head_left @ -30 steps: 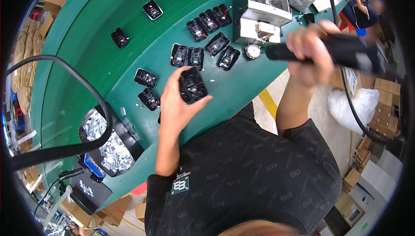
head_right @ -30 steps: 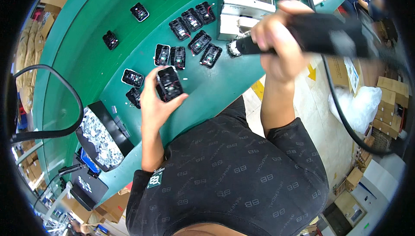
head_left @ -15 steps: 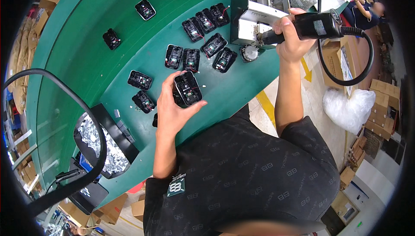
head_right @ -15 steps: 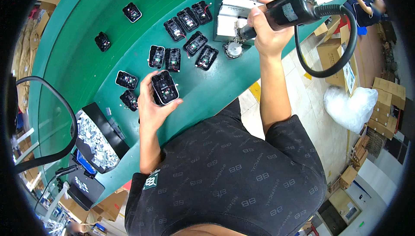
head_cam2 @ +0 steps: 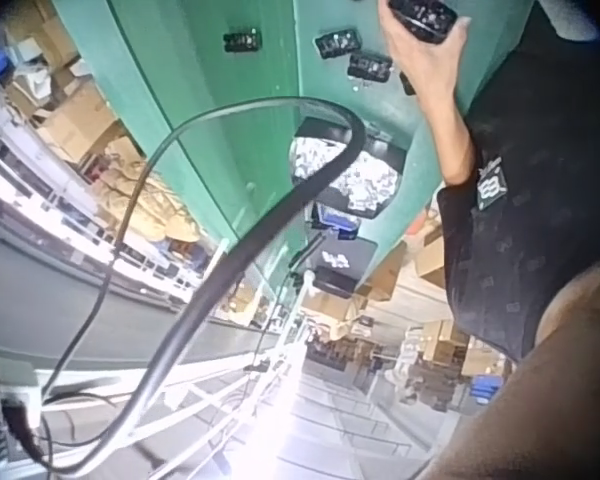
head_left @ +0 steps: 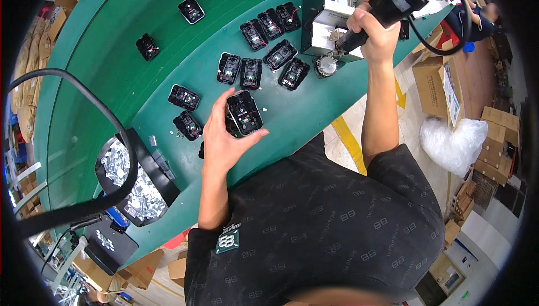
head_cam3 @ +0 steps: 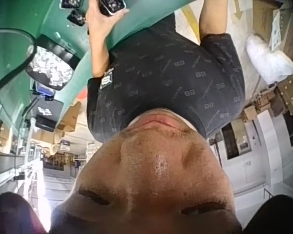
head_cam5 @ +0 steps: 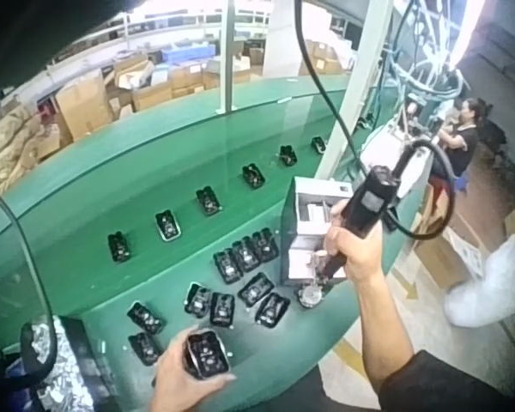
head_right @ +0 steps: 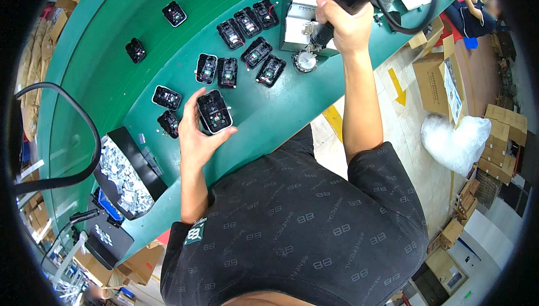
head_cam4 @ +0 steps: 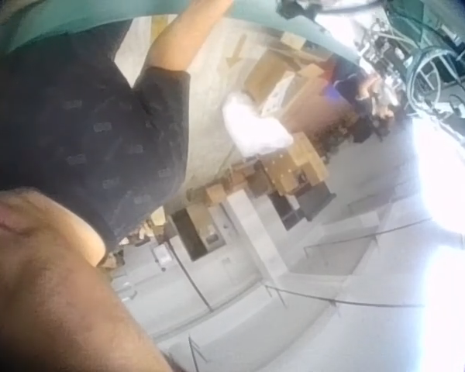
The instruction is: The person assembles electronic components by securing a circuit board into an electronic housing with screws using an electric screwdriver.
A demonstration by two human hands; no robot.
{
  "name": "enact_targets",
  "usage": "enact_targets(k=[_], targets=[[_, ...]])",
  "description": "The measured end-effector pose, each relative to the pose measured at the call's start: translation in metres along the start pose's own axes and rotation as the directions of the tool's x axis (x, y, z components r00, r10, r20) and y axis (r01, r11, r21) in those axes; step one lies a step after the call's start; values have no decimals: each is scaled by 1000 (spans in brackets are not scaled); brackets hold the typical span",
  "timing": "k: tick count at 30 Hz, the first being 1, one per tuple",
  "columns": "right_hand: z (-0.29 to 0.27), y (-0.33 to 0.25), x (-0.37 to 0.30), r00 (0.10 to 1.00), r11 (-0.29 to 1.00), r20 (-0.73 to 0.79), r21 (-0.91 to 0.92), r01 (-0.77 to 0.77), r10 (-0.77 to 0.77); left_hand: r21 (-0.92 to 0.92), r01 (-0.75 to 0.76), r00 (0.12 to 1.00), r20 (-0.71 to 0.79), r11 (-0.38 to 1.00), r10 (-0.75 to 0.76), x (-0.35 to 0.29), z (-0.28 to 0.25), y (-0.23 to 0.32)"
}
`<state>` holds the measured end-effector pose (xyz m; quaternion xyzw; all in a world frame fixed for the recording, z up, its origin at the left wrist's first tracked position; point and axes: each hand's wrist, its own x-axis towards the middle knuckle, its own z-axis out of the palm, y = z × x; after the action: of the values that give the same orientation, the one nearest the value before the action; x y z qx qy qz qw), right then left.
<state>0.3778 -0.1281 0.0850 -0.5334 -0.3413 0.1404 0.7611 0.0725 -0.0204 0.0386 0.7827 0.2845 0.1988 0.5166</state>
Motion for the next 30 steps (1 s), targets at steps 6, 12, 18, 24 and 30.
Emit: enact_targets(k=[6, 12, 18, 24, 30], targets=[[16, -6, 2, 998, 965, -59, -261, -23, 8, 0, -24, 1000, 8, 1000, 24, -3, -3, 5], [23, -14, -39, 966, 951, -92, -173, -256, 243, -67, -25, 1000, 15, 997, 26, -14, -2, -3], [48, -55, -64, 995, 938, 53, 335, -94, 81, 5, -90, 995, 35, 996, 90, -6, 8, 8], [87, -88, -77, 917, 796, 338, 605, -39, -212, 107, -246, 968, -30, 963, 251, 6, 13, 26], [102, -71, -87, 934, 858, 335, 509, -67, -125, 149, -301, 946, -76, 942, 314, 6, 13, 29]])
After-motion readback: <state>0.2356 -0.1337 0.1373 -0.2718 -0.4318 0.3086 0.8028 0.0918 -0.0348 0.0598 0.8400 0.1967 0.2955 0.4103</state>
